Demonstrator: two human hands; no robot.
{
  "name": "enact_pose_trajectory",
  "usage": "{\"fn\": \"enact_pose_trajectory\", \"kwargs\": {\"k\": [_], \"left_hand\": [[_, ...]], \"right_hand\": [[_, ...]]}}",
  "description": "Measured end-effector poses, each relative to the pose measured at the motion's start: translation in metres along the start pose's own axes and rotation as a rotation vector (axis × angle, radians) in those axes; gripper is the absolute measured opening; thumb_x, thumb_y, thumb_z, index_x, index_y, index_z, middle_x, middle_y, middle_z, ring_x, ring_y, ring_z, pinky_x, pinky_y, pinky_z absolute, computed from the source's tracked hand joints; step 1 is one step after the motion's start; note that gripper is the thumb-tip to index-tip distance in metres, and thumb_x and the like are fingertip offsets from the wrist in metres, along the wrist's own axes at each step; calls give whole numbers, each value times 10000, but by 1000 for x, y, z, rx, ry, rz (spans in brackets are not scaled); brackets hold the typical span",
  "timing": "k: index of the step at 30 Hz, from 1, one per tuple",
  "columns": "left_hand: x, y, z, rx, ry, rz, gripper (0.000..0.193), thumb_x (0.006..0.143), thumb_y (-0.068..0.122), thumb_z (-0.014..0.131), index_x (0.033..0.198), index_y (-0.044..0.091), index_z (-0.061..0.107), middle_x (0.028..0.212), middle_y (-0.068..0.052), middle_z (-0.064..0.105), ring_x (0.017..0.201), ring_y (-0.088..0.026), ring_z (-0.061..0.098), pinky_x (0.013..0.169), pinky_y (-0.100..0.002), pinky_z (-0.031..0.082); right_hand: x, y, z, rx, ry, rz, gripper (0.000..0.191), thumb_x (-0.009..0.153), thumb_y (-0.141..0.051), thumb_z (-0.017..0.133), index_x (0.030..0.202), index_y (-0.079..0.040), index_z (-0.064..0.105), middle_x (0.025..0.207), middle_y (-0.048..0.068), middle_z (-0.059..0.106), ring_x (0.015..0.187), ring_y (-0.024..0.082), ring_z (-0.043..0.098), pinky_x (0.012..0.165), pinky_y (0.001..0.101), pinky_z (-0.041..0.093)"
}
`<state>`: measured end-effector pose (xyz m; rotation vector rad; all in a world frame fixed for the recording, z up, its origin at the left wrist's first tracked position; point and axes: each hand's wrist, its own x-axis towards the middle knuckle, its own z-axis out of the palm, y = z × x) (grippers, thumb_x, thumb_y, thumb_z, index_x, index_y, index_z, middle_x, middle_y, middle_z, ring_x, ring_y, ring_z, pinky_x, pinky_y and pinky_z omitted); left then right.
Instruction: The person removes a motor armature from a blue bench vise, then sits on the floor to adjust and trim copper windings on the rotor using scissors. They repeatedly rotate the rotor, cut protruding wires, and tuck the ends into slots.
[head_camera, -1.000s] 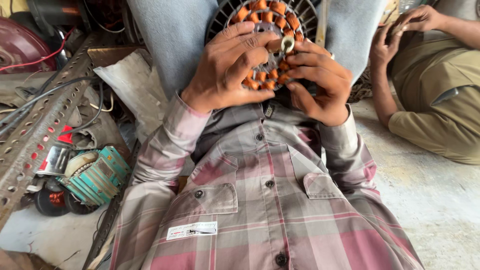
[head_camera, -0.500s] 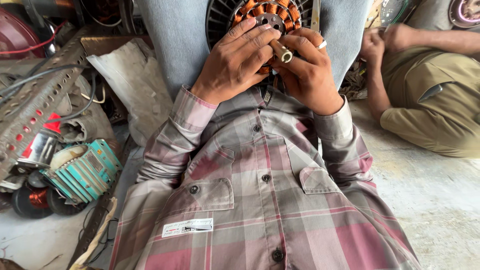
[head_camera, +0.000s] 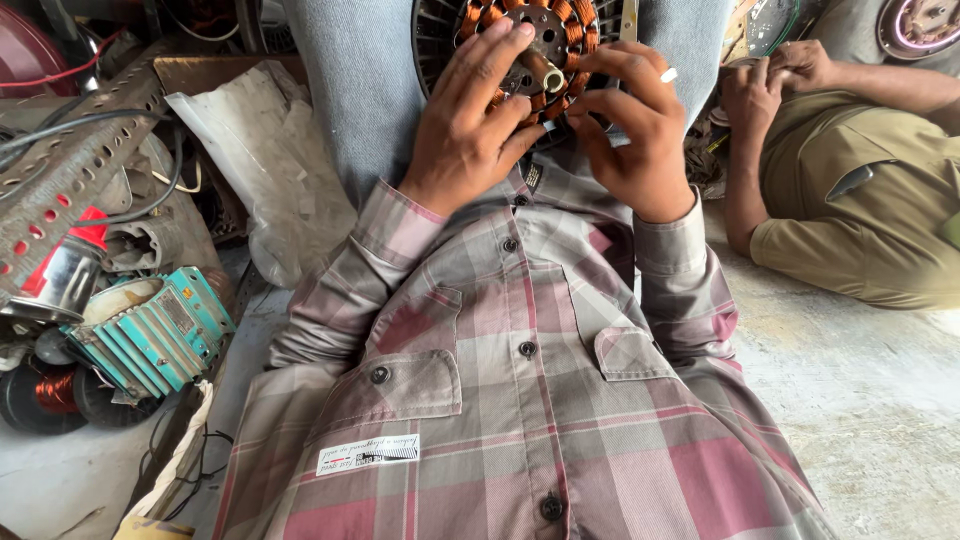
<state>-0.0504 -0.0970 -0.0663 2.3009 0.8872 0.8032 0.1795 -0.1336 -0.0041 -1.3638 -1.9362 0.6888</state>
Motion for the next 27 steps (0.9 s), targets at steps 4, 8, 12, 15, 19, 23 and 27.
{"fn": "enact_pose_trajectory", "kwargs": {"k": [4, 8, 12, 15, 19, 23, 27], "left_hand": [[-6, 4, 8, 48, 24, -15, 155, 1019, 194, 801, 1030, 58, 727, 1666, -136, 276, 1573, -323, 226, 1316, -484, 228], [-4, 7, 14, 74, 43, -2, 113, 1034, 184, 751, 1075, 80, 766, 1701, -124, 303, 1581, -328, 210, 1317, -540, 158], [-1, 12, 12, 74, 18, -37, 82, 1029, 155, 740, 1033, 74, 752, 1676, -144, 341, 1595, -353, 247, 1331, -584, 160], [1, 15, 9, 80, 16, -39, 84, 1023, 135, 739, 1061, 62, 755, 1675, -143, 345, 1595, -352, 260, 1301, -561, 168], [2, 16, 9, 69, 18, -70, 94, 999, 128, 746, 1053, 52, 756, 1660, -147, 363, 1585, -362, 275, 1325, -579, 200], [-2, 13, 10, 78, 40, -66, 94, 1016, 147, 759, 1053, 60, 762, 1655, -151, 359, 1580, -365, 255, 1320, -589, 204], [-9, 10, 9, 58, 58, -85, 100, 1018, 170, 786, 1027, 72, 773, 1644, -150, 371, 1575, -358, 265, 1321, -586, 208]], "right_hand": [[-11, 0, -1, 183, 69, 61, 153, 875, 37, 832, 958, 4, 708, 1263, 135, 663, 1228, 309, 611, 1054, 417, 505], [-19, 3, 1, 315, 189, 89, 136, 879, 41, 809, 972, 9, 715, 1255, 142, 675, 1211, 294, 628, 1077, 415, 495], [-19, 4, 0, 268, 170, 224, 183, 893, 35, 753, 1070, -8, 732, 1315, 136, 672, 1262, 315, 630, 1028, 377, 519], [-14, 4, 4, 73, 61, 107, 266, 862, 26, 820, 1113, -33, 755, 1400, 147, 639, 1347, 366, 554, 1091, 420, 471], [-8, 8, 14, -33, 40, 11, 303, 866, -38, 879, 1148, -81, 776, 1498, 143, 563, 1413, 377, 481, 1184, 464, 442], [-7, 11, 21, -62, 46, -24, 246, 874, -51, 877, 1103, -98, 801, 1550, 139, 527, 1435, 367, 435, 1192, 457, 410], [-7, 11, 25, -70, 41, -14, 222, 883, -61, 878, 1089, -113, 815, 1560, 130, 514, 1436, 352, 423, 1190, 449, 390]]}}
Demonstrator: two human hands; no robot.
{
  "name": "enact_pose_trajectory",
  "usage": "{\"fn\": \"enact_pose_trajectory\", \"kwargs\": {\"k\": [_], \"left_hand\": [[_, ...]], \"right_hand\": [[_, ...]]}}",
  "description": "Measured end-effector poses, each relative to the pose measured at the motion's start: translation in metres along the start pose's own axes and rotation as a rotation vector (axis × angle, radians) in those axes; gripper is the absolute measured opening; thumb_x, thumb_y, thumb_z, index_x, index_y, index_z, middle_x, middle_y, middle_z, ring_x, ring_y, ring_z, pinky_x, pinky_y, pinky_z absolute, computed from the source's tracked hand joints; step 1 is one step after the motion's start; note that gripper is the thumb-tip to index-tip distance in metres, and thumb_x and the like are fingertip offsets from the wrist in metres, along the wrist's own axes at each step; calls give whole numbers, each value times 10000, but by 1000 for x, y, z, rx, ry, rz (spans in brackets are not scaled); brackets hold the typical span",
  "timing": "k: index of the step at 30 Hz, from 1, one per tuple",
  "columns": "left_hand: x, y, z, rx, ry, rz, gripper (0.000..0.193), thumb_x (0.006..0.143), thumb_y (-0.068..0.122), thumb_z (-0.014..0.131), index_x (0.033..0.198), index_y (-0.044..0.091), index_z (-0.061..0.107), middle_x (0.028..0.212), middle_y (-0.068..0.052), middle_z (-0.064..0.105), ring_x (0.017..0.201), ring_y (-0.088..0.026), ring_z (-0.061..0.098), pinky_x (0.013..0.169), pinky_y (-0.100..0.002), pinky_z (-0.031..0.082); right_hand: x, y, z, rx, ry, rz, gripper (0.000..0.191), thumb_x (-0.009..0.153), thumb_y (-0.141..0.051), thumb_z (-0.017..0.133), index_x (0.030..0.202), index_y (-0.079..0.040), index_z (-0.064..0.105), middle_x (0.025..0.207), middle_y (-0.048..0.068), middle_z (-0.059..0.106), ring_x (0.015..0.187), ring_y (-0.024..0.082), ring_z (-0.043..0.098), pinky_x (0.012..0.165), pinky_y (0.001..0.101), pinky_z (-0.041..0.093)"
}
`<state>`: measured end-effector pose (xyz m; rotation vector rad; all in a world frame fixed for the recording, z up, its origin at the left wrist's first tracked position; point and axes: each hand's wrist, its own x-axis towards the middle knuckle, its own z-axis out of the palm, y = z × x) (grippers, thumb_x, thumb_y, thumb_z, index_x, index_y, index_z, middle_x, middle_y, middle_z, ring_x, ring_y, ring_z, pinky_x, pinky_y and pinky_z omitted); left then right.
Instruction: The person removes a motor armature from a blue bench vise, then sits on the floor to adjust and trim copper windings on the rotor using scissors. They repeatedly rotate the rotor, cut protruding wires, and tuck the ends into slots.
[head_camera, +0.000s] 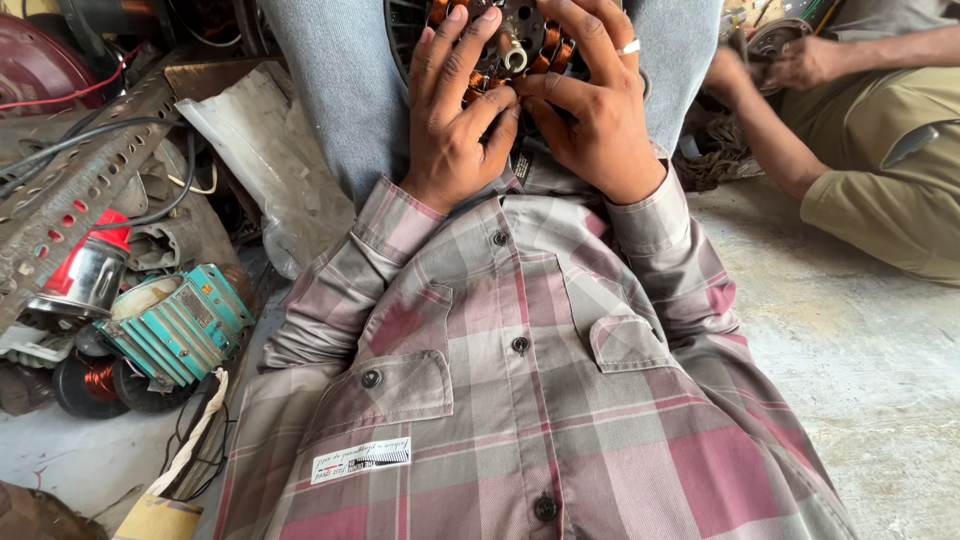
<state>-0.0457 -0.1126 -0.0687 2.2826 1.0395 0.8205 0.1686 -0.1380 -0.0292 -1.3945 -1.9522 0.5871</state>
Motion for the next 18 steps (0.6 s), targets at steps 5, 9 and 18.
{"fn": "enact_pose_trajectory", "kwargs": {"k": [5, 9, 18], "left_hand": [[-3, -2, -2, 10, -1, -2, 100, 1008, 167, 790, 1031, 71, 772, 1645, -153, 371, 1573, -367, 276, 1298, -553, 205], [-3, -3, -2, 5, 4, -6, 90, 1007, 171, 789, 1024, 85, 773, 1643, -159, 367, 1566, -369, 284, 1297, -555, 201], [-3, -1, -6, -12, 43, 15, 97, 1015, 195, 779, 1019, 98, 778, 1647, -157, 343, 1567, -372, 269, 1283, -543, 185]], "right_hand": [[-1, 1, 2, 12, -11, 14, 177, 886, -25, 841, 1037, -108, 797, 1538, 128, 506, 1408, 350, 430, 1180, 446, 391], [-3, 3, 2, 78, -1, 70, 147, 906, 21, 815, 1006, -66, 752, 1502, 146, 515, 1380, 356, 467, 1149, 442, 420], [-16, -4, -16, 105, 51, 126, 160, 882, 75, 778, 963, -45, 709, 1486, 131, 540, 1398, 321, 497, 1115, 411, 485]]}}
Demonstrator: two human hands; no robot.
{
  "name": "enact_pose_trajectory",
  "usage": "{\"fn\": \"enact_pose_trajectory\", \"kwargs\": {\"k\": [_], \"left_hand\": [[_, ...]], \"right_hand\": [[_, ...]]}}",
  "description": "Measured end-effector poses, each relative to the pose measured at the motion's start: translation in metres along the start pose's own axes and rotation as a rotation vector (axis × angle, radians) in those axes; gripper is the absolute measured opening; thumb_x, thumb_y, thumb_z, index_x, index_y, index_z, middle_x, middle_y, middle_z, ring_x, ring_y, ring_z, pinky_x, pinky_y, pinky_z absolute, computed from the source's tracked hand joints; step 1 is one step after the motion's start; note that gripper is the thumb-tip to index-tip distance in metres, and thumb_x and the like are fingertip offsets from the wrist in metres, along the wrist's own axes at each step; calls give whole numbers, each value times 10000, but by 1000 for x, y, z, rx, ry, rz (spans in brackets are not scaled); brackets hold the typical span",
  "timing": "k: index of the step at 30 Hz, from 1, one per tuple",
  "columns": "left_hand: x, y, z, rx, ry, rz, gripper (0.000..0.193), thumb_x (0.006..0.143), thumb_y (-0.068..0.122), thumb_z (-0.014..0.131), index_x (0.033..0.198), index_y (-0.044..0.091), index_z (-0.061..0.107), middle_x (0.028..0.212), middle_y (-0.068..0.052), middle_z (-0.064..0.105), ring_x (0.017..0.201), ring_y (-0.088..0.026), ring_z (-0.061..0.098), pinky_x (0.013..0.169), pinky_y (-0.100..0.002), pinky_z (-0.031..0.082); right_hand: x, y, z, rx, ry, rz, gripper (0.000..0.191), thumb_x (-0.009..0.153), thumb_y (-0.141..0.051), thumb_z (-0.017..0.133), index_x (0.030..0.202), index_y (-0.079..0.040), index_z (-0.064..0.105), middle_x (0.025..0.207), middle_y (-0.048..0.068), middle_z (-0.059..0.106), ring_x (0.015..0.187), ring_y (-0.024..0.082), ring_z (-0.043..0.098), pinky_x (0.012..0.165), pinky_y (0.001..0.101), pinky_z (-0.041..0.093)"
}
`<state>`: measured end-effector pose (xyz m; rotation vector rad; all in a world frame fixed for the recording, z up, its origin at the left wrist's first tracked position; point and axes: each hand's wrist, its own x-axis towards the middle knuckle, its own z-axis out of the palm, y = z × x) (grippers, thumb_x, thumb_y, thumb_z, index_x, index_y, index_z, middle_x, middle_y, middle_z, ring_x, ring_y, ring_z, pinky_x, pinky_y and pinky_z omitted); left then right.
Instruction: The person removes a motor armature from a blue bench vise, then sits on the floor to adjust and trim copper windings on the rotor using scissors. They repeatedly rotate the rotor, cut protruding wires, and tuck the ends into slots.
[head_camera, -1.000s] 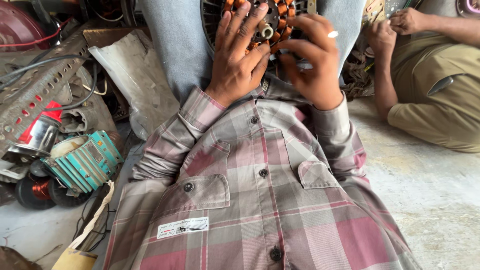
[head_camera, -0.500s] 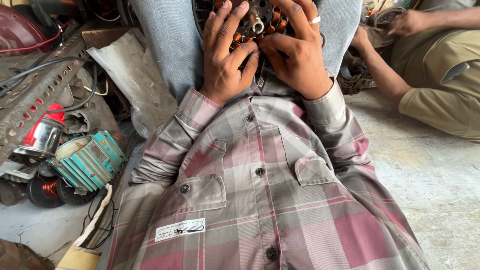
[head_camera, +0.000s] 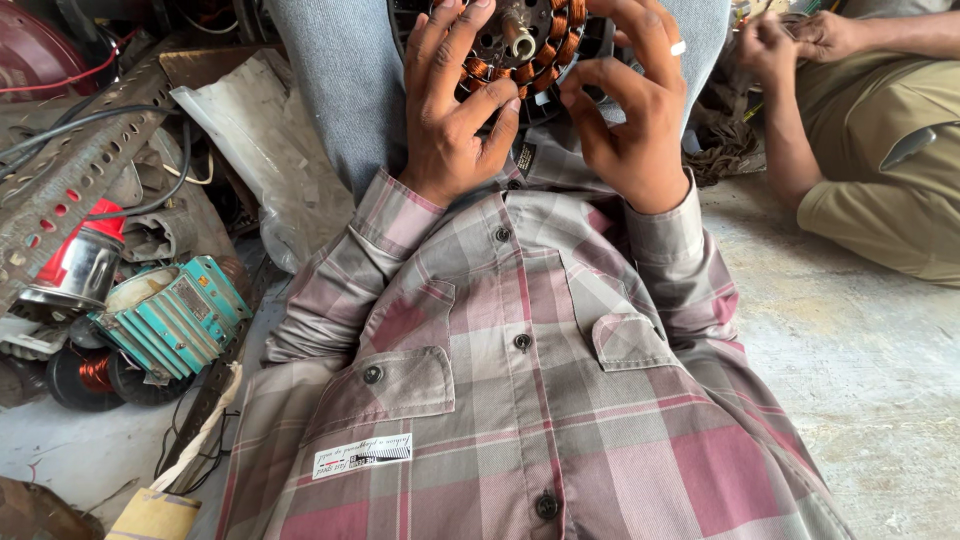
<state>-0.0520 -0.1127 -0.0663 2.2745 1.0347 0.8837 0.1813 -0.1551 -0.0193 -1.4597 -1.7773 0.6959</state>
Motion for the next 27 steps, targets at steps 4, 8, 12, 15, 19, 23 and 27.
{"fn": "enact_pose_trajectory", "kwargs": {"k": [4, 8, 12, 15, 19, 23, 27], "left_hand": [[3, 7, -8, -16, 8, -21, 81, 1003, 178, 767, 988, 98, 770, 1652, -144, 342, 1574, -361, 274, 1292, -529, 189], [0, 19, -17, -66, 127, -62, 122, 944, 165, 775, 969, 49, 747, 1424, -165, 451, 1337, -347, 446, 1153, -511, 376], [-7, 26, -20, -115, 1, -37, 149, 920, 165, 836, 935, 71, 721, 943, -47, 579, 873, -207, 592, 816, -398, 460], [-6, 24, -17, -49, -79, 54, 147, 952, 112, 824, 1078, 67, 763, 773, 28, 568, 707, -149, 560, 716, -348, 414], [-2, 21, -17, 36, -123, 135, 229, 952, 86, 756, 1173, 100, 816, 719, 56, 532, 653, -125, 505, 691, -316, 398], [1, 20, -17, 69, -105, 132, 87, 1008, 150, 763, 1079, 126, 807, 765, 52, 564, 675, -126, 499, 699, -320, 364], [-2, 18, -15, 63, -75, 147, 101, 992, 141, 766, 1080, 134, 815, 785, 57, 574, 695, -122, 502, 748, -326, 375]], "right_hand": [[-7, -11, -2, 16, 27, 41, 186, 817, 109, 746, 937, -29, 714, 1358, 147, 622, 1239, 302, 579, 996, 393, 501], [-15, -23, 7, 44, 75, 32, 194, 818, 123, 751, 945, -23, 730, 1166, 126, 647, 1111, 289, 648, 858, 348, 547], [-18, -27, 11, 128, -17, 32, 195, 806, 105, 794, 948, -20, 750, 1034, 109, 655, 958, 244, 663, 771, 330, 543], [-15, -26, 12, 154, -59, 7, 183, 818, 107, 817, 944, -10, 753, 980, 100, 683, 895, 231, 663, 728, 318, 527], [-9, -26, 14, 168, -142, -98, 188, 774, 89, 818, 928, -6, 765, 930, 109, 695, 852, 237, 651, 714, 344, 525], [4, -21, 10, 221, -182, -161, 182, 733, 69, 776, 891, -21, 777, 894, 110, 698, 797, 213, 645, 655, 330, 513], [27, -18, 1, 295, -104, -115, 201, 765, 39, 642, 935, -6, 738, 872, 88, 687, 763, 209, 672, 652, 350, 536]]}}
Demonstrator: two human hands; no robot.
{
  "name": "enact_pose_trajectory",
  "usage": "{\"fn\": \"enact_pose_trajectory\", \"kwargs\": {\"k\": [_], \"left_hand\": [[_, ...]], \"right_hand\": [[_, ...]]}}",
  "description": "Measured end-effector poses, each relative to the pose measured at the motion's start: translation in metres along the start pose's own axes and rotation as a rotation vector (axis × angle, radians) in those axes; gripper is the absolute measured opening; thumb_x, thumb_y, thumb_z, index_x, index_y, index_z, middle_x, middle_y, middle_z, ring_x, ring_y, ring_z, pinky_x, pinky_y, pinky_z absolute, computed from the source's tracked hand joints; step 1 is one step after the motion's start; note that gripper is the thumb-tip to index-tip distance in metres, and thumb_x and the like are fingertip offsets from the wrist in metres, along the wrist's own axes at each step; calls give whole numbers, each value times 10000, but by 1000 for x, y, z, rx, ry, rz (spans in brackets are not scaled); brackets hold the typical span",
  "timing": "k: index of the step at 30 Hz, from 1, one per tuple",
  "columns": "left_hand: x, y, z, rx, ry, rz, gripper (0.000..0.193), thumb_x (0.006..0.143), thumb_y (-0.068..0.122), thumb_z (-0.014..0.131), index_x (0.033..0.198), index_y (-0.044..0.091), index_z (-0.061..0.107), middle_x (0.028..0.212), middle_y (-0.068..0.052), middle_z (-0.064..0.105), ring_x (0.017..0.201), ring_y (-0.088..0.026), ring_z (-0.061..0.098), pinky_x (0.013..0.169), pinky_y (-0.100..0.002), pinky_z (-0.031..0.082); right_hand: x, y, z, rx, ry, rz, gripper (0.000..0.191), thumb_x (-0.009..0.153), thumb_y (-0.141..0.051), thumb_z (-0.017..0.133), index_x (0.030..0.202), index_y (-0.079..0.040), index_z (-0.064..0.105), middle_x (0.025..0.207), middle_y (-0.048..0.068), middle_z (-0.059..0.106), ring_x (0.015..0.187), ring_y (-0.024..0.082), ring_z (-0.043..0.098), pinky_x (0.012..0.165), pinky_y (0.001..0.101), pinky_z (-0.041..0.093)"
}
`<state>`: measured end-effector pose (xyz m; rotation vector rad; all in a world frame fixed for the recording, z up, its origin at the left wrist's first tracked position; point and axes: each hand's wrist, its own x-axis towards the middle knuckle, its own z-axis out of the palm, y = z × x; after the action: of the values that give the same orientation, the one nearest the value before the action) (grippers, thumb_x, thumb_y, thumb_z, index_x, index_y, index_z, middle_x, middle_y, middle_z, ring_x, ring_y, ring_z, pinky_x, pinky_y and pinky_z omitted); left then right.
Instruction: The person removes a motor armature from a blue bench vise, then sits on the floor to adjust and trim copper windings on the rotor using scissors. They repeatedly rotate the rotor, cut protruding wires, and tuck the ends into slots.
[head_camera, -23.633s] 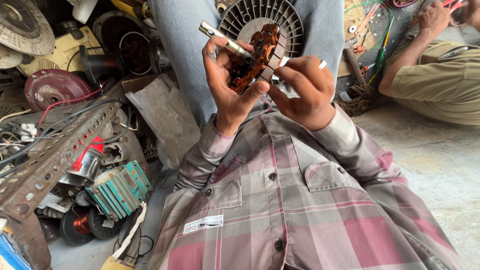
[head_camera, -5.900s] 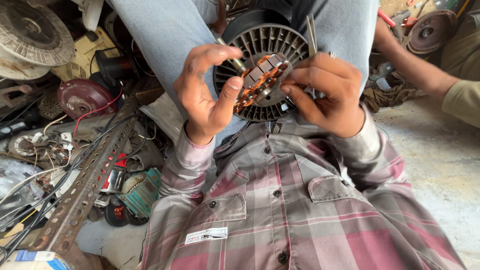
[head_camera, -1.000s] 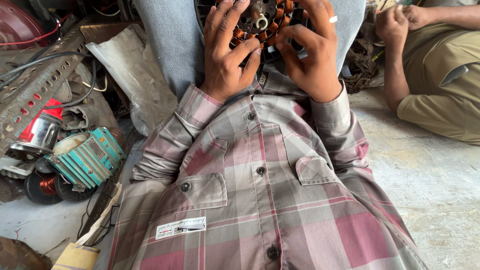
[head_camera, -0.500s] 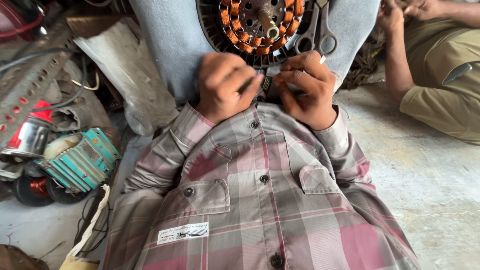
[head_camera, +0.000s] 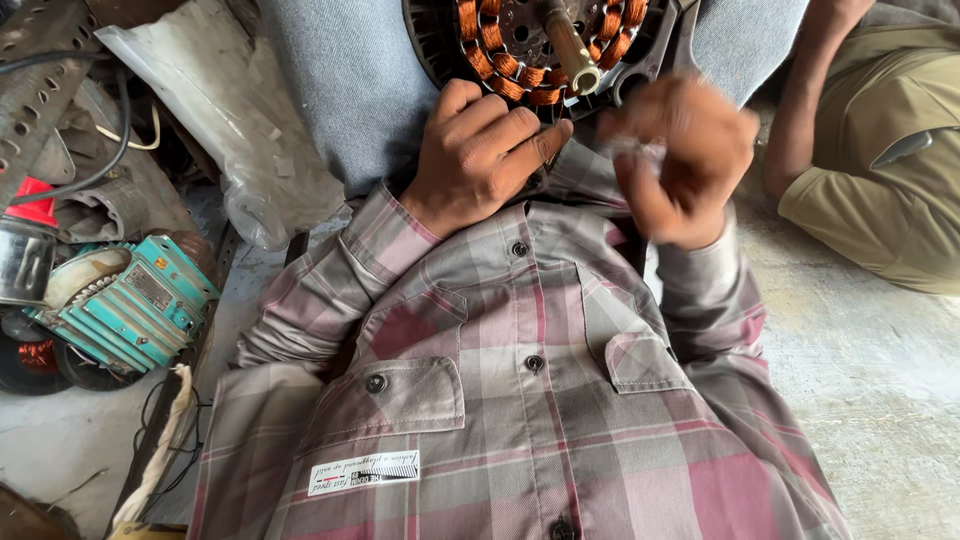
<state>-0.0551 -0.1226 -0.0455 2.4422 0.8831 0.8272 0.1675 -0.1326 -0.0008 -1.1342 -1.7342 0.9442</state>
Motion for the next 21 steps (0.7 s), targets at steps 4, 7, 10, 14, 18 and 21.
{"fn": "enact_pose_trajectory", "kwargs": {"k": [4, 7, 10, 14, 18, 21], "left_hand": [[-5, 0, 2, -8, -4, -22, 78, 965, 124, 768, 1040, 119, 790, 872, 39, 640, 750, -123, 542, 814, -342, 398], [-7, 2, 2, 12, -18, -43, 55, 956, 121, 806, 1007, 105, 796, 844, 42, 626, 735, -125, 535, 814, -351, 381], [-6, 2, -1, 5, 33, -66, 118, 955, 96, 807, 1073, 99, 798, 976, 46, 655, 808, -119, 562, 878, -369, 377], [-4, 1, -8, 4, 31, -84, 164, 941, 61, 798, 1099, 105, 790, 1105, 28, 649, 912, -141, 586, 905, -398, 355], [-1, 0, -14, 25, 18, -62, 166, 936, 47, 792, 1091, 108, 787, 1165, 22, 650, 1007, -165, 613, 938, -419, 360], [2, -1, -17, 36, 18, -36, 161, 936, 44, 791, 1083, 108, 787, 1172, 15, 653, 1012, -166, 615, 942, -426, 357]], "right_hand": [[21, -5, -12, -249, -239, -18, 224, 856, 61, 781, 1070, 4, 749, 937, 113, 617, 816, 266, 611, 694, 377, 468], [26, -1, -10, -300, -269, -41, 226, 869, 58, 798, 1069, -39, 762, 952, 96, 617, 796, 263, 611, 688, 374, 468], [13, 3, -12, -362, -157, -25, 188, 902, 95, 770, 1039, -30, 739, 989, 94, 660, 848, 263, 626, 731, 375, 480], [-17, 3, -13, -385, -64, 111, 171, 933, 91, 767, 1049, -33, 749, 1001, 86, 700, 859, 246, 668, 721, 345, 493], [-36, 1, -10, -423, -26, 178, 131, 934, 24, 822, 1016, -29, 735, 990, 87, 712, 838, 244, 678, 714, 339, 501], [-38, -3, -10, -432, -8, 220, 141, 977, -34, 867, 982, -33, 726, 981, 76, 714, 820, 240, 681, 713, 336, 497]]}}
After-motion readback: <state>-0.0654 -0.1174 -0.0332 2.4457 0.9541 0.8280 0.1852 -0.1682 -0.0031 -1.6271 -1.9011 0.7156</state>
